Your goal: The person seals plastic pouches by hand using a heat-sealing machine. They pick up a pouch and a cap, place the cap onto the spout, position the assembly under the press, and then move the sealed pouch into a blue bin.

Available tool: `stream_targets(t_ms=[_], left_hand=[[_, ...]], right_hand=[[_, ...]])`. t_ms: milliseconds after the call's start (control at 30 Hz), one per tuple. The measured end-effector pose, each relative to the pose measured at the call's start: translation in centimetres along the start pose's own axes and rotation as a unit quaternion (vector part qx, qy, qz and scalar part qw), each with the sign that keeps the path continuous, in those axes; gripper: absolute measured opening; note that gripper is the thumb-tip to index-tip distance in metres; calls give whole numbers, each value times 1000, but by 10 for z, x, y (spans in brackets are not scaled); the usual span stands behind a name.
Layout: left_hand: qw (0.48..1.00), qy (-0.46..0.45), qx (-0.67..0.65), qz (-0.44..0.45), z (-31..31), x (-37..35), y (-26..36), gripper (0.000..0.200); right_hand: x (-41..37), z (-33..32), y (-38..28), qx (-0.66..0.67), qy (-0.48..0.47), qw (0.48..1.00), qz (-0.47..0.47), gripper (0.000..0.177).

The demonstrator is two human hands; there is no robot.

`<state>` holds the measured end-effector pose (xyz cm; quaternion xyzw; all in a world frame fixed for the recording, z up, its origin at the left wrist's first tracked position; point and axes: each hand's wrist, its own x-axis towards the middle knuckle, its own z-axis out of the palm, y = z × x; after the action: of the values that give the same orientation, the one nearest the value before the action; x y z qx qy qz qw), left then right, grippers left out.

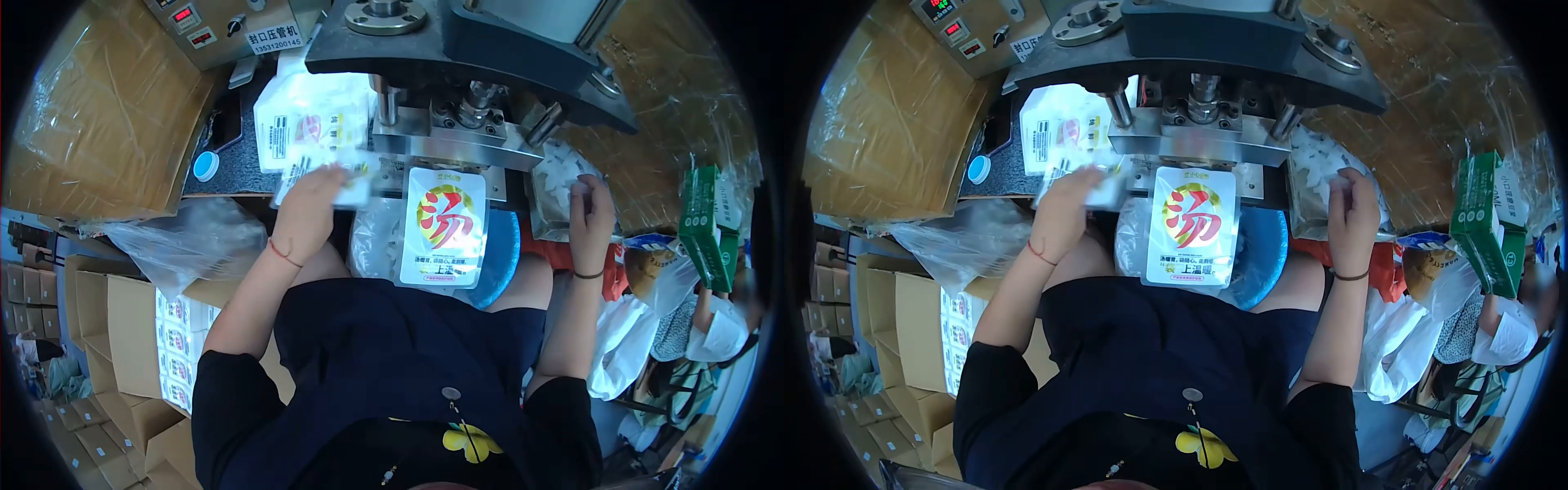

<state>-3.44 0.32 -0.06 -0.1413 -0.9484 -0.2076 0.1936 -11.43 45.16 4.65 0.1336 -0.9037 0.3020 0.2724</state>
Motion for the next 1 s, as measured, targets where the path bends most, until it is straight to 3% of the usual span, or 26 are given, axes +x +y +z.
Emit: stream_targets(t_ms=[33,67,100,200,233,333,400,433,533,567,667,700,800,833,967,1000], left_hand=[[989,15,-132,-72,1,-6,-3,30],[955,29,-261,-141,1,-10,-3,28],[857,77,-446,-246,0,-6,19,23],[920,-87,-329,-195,-3,-6,43,22],[872,-63,-430,-224,9,-6,59,23],[891,-131,-388,-196,9,4,100,19],[850,-185,-449,-206,13,5,113,26],[828,-212,-476,-210,15,6,118,30],[699,-197,-642,-247,26,-1,136,36],[675,-215,-660,-250,28,-1,140,35],[705,-257,-616,-238,30,1,140,35],[711,-254,-616,-224,29,2,143,36],[677,-250,-658,-215,37,-2,149,37],[653,-260,-667,-247,38,-3,152,37],[568,-304,-717,-267,41,-5,156,34],[562,-311,-719,-266,42,-5,156,33]], right_hand=[[-2,-1,-7,37,-23,998,48,17],[-4,0,-20,43,-63,997,18,18],[-6,4,-38,48,-101,994,-12,20],[-16,21,-83,126,-183,973,-69,28],[-16,23,-93,178,-185,963,-77,25],[-4,20,-121,272,-180,941,-91,20],[3,18,-132,259,-164,948,-91,21],[5,23,-130,229,-161,950,-137,16],[4,12,-108,211,-181,952,-129,16],[2,6,-103,258,-207,941,-71,17],[-6,-3,-105,337,-162,927,35,16],[-4,-1,-109,295,-147,944,-23,15],[0,-5,-110,227,-251,939,-66,15],[2,-7,-103,174,-247,948,-98,20],[8,-9,-99,212,-358,905,-93,25],[8,-8,-94,185,-321,923,-101,26]])
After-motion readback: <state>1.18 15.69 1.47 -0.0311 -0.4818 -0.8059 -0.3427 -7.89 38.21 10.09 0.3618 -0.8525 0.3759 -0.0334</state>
